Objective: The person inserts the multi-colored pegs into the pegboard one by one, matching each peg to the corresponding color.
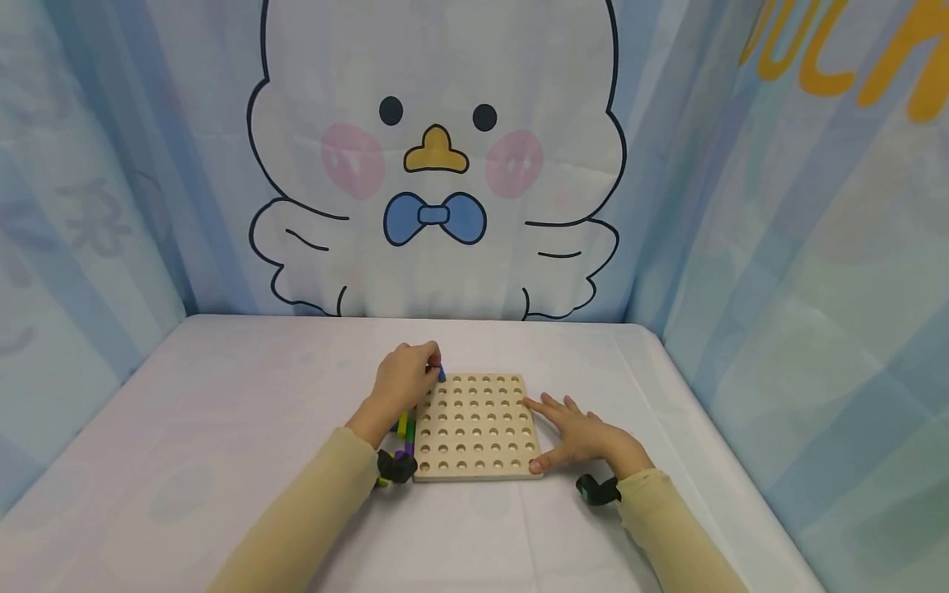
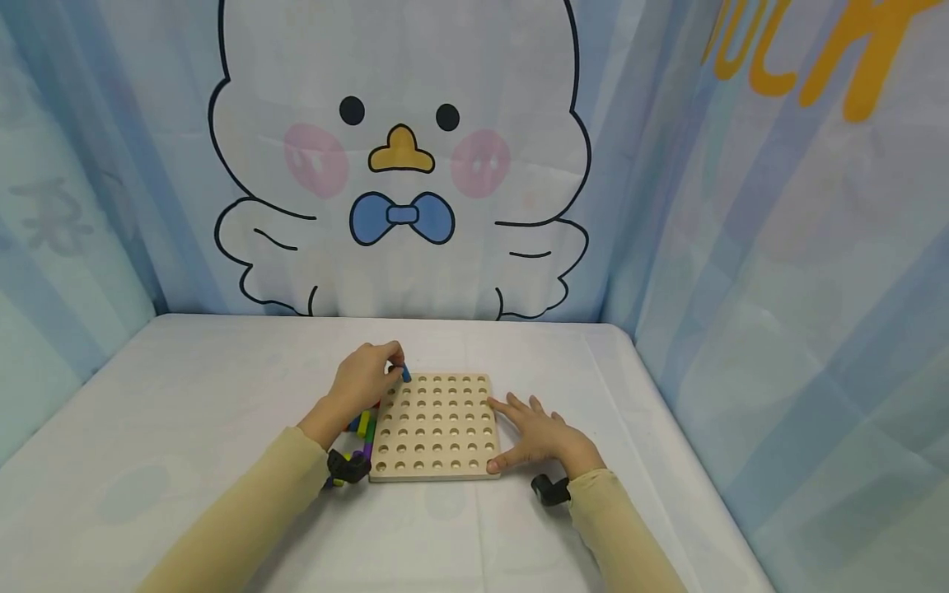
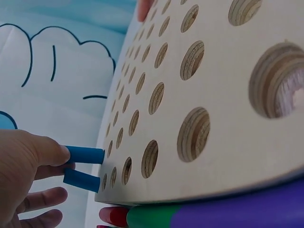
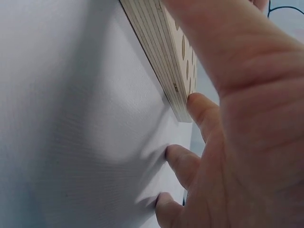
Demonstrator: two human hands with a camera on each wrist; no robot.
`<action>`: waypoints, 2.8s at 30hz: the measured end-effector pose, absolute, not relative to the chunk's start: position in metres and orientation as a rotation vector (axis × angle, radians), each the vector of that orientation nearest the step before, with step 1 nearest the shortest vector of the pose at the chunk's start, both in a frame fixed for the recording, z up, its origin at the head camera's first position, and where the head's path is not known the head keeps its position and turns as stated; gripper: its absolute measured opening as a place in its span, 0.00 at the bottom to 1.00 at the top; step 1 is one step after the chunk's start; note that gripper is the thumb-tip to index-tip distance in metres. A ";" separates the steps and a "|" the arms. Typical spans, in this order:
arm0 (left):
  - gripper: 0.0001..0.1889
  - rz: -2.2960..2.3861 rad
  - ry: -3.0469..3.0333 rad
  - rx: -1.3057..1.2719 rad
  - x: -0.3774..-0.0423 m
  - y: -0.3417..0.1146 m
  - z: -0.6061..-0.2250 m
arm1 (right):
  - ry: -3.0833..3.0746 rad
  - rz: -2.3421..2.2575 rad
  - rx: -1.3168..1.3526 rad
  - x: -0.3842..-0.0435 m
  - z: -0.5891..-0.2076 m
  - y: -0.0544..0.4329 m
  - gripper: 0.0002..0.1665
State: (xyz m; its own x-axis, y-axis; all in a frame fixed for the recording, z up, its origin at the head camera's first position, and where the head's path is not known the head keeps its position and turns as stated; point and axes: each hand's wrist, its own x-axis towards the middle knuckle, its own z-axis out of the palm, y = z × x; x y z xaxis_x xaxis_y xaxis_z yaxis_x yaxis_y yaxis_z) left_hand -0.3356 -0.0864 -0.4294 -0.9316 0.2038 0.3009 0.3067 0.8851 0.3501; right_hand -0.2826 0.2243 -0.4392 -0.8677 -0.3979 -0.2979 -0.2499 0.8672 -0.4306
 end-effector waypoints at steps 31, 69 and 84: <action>0.10 -0.566 -2.871 -0.391 -0.323 -0.087 -0.429 | 2.664 -0.561 -0.492 -0.282 -0.441 0.226 0.70; 0.05 -0.429 -3.333 -0.032 -0.293 -0.116 -0.407 | 2.649 -0.554 -0.478 -0.285 -0.441 0.227 0.71; 0.07 -0.422 -3.355 0.080 -0.299 -0.112 -0.406 | 2.645 -0.542 -0.475 -0.286 -0.440 0.227 0.71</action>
